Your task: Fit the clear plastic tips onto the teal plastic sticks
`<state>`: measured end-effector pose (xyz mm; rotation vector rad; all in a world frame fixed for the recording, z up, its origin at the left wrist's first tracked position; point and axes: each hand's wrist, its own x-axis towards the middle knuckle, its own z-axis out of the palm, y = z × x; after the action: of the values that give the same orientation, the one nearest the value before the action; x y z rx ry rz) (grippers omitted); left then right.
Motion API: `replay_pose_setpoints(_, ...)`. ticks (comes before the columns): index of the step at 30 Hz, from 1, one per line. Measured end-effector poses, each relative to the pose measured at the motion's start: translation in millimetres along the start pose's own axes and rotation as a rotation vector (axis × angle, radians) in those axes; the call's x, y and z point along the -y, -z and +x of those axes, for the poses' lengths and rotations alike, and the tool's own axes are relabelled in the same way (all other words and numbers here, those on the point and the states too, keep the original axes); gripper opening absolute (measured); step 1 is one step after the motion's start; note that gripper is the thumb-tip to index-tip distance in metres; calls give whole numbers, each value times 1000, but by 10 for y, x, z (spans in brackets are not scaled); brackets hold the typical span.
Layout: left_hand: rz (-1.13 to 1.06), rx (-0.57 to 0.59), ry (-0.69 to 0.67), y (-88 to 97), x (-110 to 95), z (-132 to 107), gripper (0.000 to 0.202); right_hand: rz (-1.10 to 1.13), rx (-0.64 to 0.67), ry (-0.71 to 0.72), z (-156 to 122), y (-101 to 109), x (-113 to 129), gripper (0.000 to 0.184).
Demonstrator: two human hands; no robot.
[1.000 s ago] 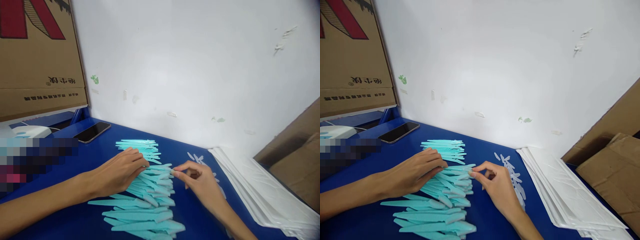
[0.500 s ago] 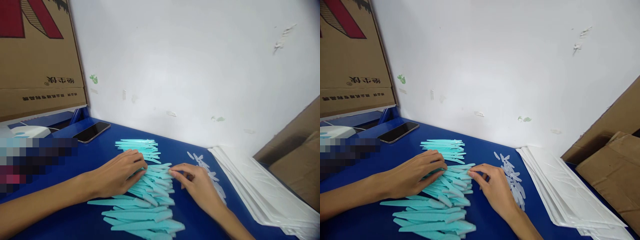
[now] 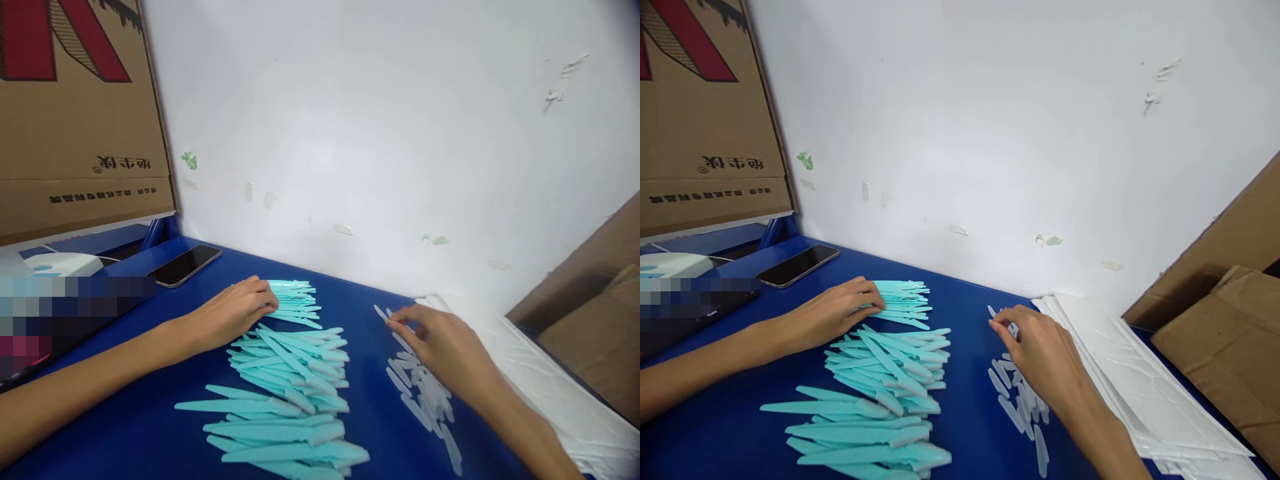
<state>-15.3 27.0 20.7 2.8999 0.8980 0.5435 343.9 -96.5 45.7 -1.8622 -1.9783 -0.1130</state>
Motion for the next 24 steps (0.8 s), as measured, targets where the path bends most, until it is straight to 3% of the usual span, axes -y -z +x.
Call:
replay_pose_setpoints(8, -29, 39, 19, -68, 59, 12, 28, 155, 395, -26, -92, 69, -228, 1)
replay_pose_setpoints(11, -38, 36, 27, -67, 62, 19, 33, 149, 458, -83, -102, 25, -197, 6)
replay_pose_setpoints(17, -16, 45, 31, -54, 45, 6, 35, 186, 441, -5, -112, -66, -108, 12)
replay_pose_setpoints(24, 15, 40, 13, -79, 69, -22, 29, 138, 310, 164, -110, -143, 103, 17)
